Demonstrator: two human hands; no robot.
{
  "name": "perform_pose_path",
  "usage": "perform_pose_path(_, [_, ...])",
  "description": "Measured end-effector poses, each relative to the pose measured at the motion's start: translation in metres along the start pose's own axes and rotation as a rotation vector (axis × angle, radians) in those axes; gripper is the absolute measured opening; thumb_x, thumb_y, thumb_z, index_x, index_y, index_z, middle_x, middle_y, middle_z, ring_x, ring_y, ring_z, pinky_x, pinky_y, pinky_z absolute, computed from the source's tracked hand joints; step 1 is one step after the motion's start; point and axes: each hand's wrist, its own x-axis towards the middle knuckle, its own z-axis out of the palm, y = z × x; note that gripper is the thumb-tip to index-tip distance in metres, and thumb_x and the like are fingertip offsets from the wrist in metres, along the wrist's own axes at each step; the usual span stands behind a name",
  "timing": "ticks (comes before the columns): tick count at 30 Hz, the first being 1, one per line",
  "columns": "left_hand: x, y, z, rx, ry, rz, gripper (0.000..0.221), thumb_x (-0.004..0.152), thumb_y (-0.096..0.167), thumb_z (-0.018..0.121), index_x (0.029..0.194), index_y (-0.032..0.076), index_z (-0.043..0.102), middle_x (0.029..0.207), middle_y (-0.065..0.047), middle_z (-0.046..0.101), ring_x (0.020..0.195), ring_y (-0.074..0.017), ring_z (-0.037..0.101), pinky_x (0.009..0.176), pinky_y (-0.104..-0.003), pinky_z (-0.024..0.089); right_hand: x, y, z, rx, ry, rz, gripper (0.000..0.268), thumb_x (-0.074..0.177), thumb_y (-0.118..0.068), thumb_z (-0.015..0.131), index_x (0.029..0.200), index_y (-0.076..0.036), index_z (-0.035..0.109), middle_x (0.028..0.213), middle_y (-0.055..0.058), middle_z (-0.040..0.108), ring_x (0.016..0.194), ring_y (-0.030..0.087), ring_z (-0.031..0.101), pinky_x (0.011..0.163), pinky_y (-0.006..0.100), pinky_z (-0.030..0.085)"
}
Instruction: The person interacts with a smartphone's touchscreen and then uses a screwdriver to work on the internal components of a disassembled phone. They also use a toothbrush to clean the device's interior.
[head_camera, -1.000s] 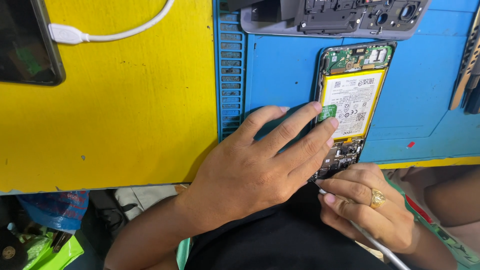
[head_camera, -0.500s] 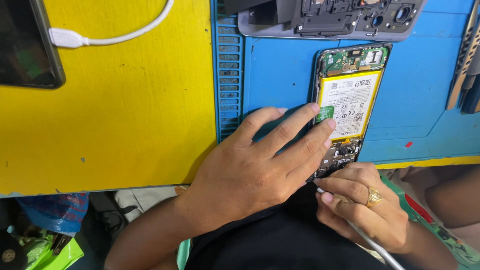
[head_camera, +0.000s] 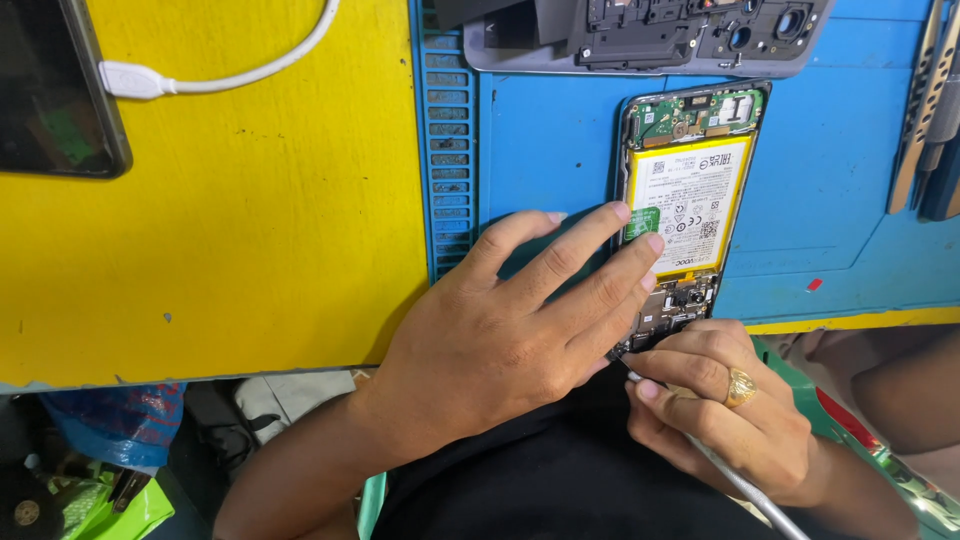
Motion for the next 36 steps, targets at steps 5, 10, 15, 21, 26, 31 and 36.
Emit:
perform_pose_path(5, [-0.0002,0.0008,-0.0012,0.027,0.003,-0.001,0.016,0.112,0.024,0.063,0.122,0.018,0.076,0.139,-0.001,0.066,0.134,-0.0217,0.058,0.101,-0.036,0.05,-0.0028,-0.0014,-0.0023,-0.017,-0.014,-0.005,0.022,0.086,-0.001,0.075,0.096,0.002,0.056,0.093,0.019,0.07,0.078,0.032,0.067,0.076,0.043,0.053])
perform_pose_path(10, [0.0004,0.0014,-0.0002,0.042,0.019,0.0,0.015,0.112,0.024,0.065,0.121,0.019,0.076,0.139,0.0,0.066,0.134,-0.0212,0.059,0.1,-0.036,0.051,-0.0005,-0.0033,-0.0022,-0.041,-0.013,-0.008,0.018,0.085,0.0,0.075,0.093,0.002,0.058,0.093,0.02,0.07,0.076,0.033,0.066,0.073,0.043,0.052])
perform_pose_path(15, [-0.0005,0.0018,0.0,0.051,-0.007,0.005,0.018,0.11,0.029,0.067,0.122,0.019,0.075,0.14,0.001,0.066,0.134,-0.0212,0.058,0.101,-0.037,0.05,0.0009,-0.0022,-0.0027,-0.024,-0.019,-0.003,0.017,0.086,0.0,0.074,0.091,0.003,0.058,0.094,0.02,0.07,0.077,0.033,0.065,0.075,0.043,0.052])
perform_pose_path(21, [0.0006,0.0019,-0.0007,0.032,-0.004,0.004,0.017,0.11,0.028,0.069,0.121,0.018,0.075,0.139,0.0,0.066,0.134,-0.0218,0.058,0.101,-0.038,0.051,-0.0008,-0.0006,-0.0015,-0.011,-0.004,-0.001,0.019,0.085,0.001,0.075,0.092,0.003,0.057,0.093,0.019,0.07,0.075,0.033,0.065,0.075,0.043,0.052])
perform_pose_path(26, [0.0004,0.0016,-0.0018,0.049,-0.011,0.007,0.018,0.11,0.029,0.068,0.122,0.019,0.075,0.14,0.0,0.066,0.134,-0.0213,0.058,0.101,-0.037,0.05,0.0039,-0.0028,-0.002,-0.004,0.003,0.003,0.018,0.084,0.002,0.074,0.088,0.002,0.057,0.09,0.019,0.07,0.073,0.031,0.064,0.073,0.041,0.051])
perform_pose_path(31, [0.0008,0.0017,-0.0013,0.047,-0.005,0.001,0.018,0.11,0.029,0.066,0.121,0.019,0.076,0.139,0.001,0.066,0.134,-0.021,0.058,0.1,-0.037,0.05,0.004,-0.0043,-0.0017,-0.017,-0.002,0.003,0.015,0.085,0.001,0.073,0.085,0.002,0.058,0.09,0.016,0.07,0.073,0.03,0.064,0.073,0.041,0.052])
perform_pose_path(36, [0.0016,0.0016,-0.0021,0.027,-0.002,0.003,0.017,0.111,0.027,0.066,0.121,0.018,0.076,0.139,0.0,0.066,0.134,-0.0219,0.059,0.1,-0.037,0.051,0.0054,-0.0034,-0.003,-0.009,-0.004,-0.004,0.016,0.085,0.0,0.073,0.087,0.003,0.058,0.091,0.017,0.07,0.074,0.031,0.064,0.074,0.043,0.051])
